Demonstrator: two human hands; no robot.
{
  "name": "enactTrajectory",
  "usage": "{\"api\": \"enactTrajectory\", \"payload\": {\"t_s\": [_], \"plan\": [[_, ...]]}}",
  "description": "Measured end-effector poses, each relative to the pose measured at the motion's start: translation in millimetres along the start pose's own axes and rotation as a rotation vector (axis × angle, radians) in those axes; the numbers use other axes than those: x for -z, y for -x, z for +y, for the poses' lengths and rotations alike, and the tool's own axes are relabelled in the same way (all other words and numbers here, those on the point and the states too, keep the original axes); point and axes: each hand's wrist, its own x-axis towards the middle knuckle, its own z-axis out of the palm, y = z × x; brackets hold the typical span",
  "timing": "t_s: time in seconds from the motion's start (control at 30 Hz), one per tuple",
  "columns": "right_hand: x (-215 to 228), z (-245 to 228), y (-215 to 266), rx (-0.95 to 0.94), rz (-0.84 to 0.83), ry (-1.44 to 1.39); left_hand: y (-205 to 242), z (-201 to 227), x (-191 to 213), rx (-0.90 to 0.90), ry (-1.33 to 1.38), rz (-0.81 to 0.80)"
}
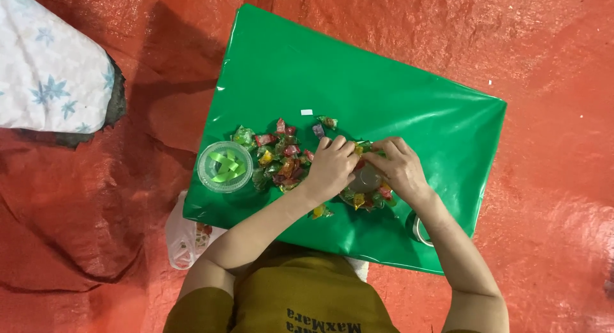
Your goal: The person attaches colorful wrapped candies around the edge of a small plastic cup using tape to create a decorative flower-like craft.
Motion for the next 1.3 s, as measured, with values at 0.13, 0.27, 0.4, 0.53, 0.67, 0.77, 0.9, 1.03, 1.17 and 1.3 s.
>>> {"api": "enactTrajectory", "payload": {"t_s": [0.13, 0.27, 0.4, 0.53, 0.67, 0.77, 0.9, 1.03, 1.17, 1.3], "plan": [[7, -3, -3, 0.013, -0.002, 0.017, -1, 0, 12, -0.038, -0.036, -0.049], [26, -6, -4, -0.023, -0.012, 0.026, -1, -1, 18, -0.012, 0.021, -0.078], [49, 9, 12, -0.199, 0.050, 0.004, 0, -16, -32, -0.027, 0.038, -0.015], [78, -5, 30, -0.288, 0.131, -0.006, 3, -36, -50, -0.009, 0.075, -0.036], [77, -39, 65, -0.466, 0.199, -0.007, 17, -51, -4, 0.091, 0.173, 0.081], [47, -74, 99, -0.524, 0.175, -0.030, 38, -54, 30, 0.123, 0.240, 0.201], [5, -146, 95, -0.473, 0.194, -0.154, 68, -61, 48, 0.108, 0.203, 0.264], [-19, -186, 65, -0.445, 0.088, -0.173, 98, -56, 66, 0.153, 0.217, 0.217], [-31, -194, 46, -0.438, -0.025, -0.068, 122, -52, 69, 0.156, 0.205, 0.272], [-38, -195, 42, -0.489, -0.028, -0.084, 141, -51, 79, 0.165, 0.164, 0.317]]}}
